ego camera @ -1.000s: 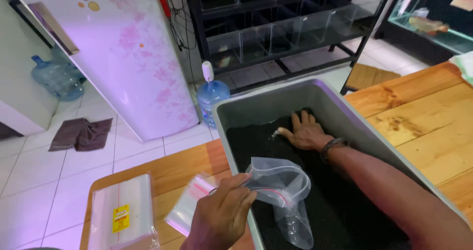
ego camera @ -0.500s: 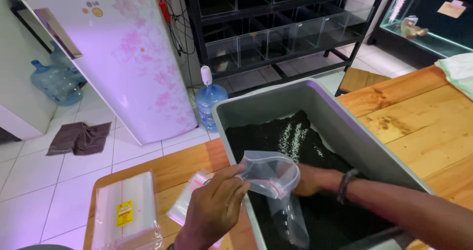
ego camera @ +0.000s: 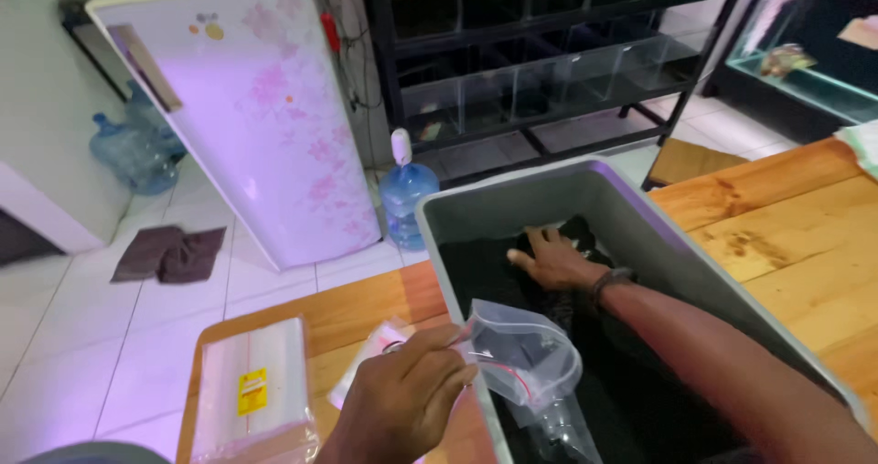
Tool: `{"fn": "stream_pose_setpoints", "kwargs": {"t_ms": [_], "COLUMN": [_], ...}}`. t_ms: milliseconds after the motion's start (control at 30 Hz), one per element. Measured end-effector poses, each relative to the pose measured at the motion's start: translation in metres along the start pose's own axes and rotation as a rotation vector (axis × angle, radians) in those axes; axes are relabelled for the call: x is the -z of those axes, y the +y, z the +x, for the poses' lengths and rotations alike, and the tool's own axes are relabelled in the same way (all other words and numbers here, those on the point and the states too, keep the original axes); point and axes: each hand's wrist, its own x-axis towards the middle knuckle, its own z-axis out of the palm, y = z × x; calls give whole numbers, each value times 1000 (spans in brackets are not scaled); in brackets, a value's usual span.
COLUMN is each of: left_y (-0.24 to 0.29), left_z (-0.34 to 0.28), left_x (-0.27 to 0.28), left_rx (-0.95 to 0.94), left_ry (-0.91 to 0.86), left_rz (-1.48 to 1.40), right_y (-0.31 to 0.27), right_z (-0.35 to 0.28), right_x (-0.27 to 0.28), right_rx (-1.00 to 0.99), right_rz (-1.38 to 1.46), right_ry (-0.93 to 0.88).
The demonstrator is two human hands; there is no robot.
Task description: The person scoops black gravel from a large tub into small plastic bags using a plastic cup. They seal the bags and place them into a green bucket, repeating the process for multiple bags.
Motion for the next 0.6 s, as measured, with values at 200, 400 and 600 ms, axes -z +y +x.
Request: {"fn": "stream_pose_setpoints", "kwargs": {"t_ms": [200, 400, 600], "left_y": [-6, 0, 11], "left_z": [-6, -4, 0], "left_x": [6, 9, 19], "left_rx": [57, 74, -3], "left_ry": [-48, -37, 15], "left_rz": [56, 44, 51], "right_y": [-34, -69, -71], "right_z": [16, -18, -96], "right_x": [-44, -40, 22], "right_rx": [312, 602, 508], "right_rz": [2, 63, 7], "right_ry": [93, -229, -569]}}
